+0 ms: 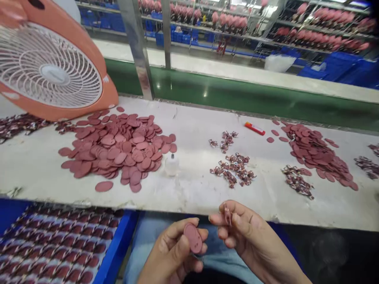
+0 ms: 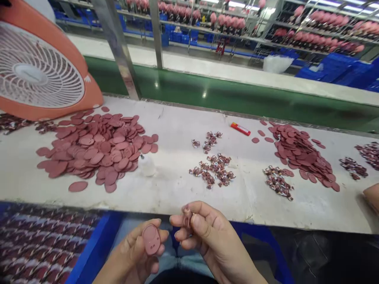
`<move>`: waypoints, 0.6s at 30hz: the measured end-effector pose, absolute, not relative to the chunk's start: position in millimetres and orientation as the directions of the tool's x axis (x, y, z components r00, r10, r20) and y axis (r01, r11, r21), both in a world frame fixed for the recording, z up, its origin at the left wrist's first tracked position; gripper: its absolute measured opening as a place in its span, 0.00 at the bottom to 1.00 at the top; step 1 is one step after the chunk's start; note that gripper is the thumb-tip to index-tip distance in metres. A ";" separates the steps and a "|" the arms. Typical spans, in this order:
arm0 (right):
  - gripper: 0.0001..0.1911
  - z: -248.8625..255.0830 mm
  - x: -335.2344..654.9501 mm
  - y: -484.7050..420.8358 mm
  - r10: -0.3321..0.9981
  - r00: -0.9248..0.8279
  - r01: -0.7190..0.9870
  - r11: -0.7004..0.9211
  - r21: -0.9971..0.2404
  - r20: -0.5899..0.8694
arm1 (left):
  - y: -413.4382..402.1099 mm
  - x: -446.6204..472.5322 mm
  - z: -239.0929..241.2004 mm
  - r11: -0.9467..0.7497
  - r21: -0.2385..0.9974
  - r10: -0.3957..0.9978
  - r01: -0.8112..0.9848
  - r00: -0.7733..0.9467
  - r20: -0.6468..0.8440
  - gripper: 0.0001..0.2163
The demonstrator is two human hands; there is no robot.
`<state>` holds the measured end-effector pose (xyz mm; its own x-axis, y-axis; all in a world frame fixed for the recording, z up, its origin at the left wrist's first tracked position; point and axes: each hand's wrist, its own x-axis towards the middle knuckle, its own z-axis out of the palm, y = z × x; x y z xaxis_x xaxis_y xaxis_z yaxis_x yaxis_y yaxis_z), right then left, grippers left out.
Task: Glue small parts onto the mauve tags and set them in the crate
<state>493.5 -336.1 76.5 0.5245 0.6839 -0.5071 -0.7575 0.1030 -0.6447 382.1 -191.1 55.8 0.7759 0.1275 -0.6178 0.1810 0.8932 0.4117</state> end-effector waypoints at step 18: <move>0.16 100.0 478.2 -337.9 0.854 0.515 0.303 -0.104 -0.947 0.071 | -197.8 351.9 55.9 0.870 0.458 0.098 0.179 0.850 -0.518 0.13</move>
<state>478.2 -337.9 100.0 0.5147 0.8544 0.0709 0.3033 -0.1041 -0.9472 351.9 -197.8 55.9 0.8498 0.0977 -0.5180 0.1795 0.8704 0.4585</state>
